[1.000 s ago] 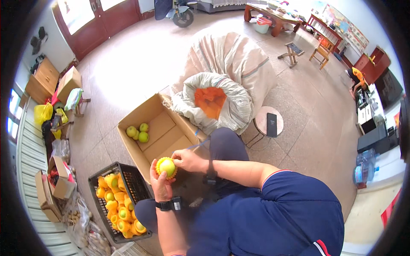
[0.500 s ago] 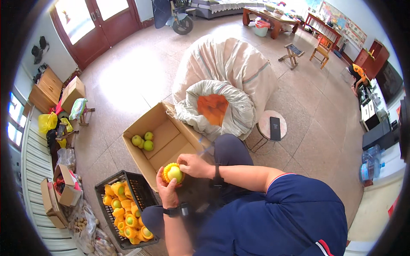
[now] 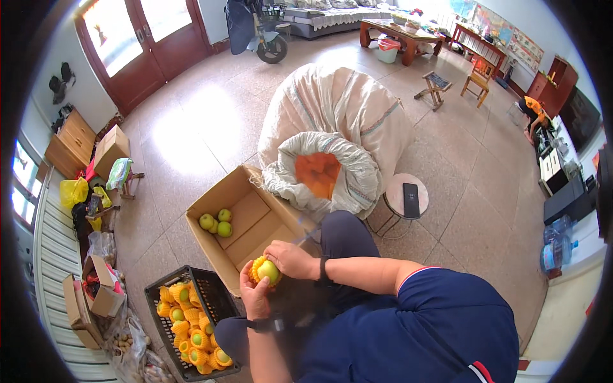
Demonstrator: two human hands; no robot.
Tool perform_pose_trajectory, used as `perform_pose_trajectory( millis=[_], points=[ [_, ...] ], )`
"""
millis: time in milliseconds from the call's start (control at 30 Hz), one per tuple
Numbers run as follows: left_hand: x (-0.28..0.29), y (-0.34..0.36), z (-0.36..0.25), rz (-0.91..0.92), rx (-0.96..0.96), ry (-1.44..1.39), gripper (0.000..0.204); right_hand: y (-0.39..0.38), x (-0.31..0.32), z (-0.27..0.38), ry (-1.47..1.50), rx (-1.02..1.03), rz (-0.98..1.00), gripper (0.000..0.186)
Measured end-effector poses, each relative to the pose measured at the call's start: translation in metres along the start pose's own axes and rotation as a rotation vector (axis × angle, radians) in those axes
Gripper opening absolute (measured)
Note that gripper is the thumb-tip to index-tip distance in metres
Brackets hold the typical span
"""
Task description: The person takes foam nets from a large bag and places them onto individual pears before putting them into a black crate.
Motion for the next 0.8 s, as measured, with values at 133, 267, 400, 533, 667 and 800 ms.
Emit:
perform_pose_trajectory(
  millis=[133,267,400,533,667,800],
  points=[
    [0.0,0.001,0.0,0.005,-0.002,0.02,0.062,-0.006,0.008,0.009,-0.098,0.019,0.01,0.011],
    [0.005,0.0,0.004,0.041,0.044,-0.004,0.061,-0.012,0.005,0.006,-0.162,0.03,0.028,0.012],
    [0.003,-0.003,0.005,0.02,0.059,-0.156,0.062,-0.011,0.003,0.007,-0.013,0.007,0.007,0.023],
    [0.005,-0.001,0.005,0.004,0.068,-0.216,0.061,-0.01,0.005,0.011,0.06,-0.084,0.185,0.053],
    [0.011,-0.001,0.005,0.032,0.092,-0.272,0.057,-0.009,0.01,0.013,0.275,-0.223,0.323,0.066],
    [0.003,-0.001,0.002,0.004,0.084,-0.313,0.056,-0.012,0.012,0.012,0.269,-0.244,0.316,0.068]
  ],
)
Point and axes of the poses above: each hand's wrist, its own y-axis towards the middle knuckle, its own x-axis out of the back of the hand, z = x × y, the point moved 1 cm from there along y, towards the middle knuckle, and after that the axes turned 4 degrees about -x, right-handed, at the moved point
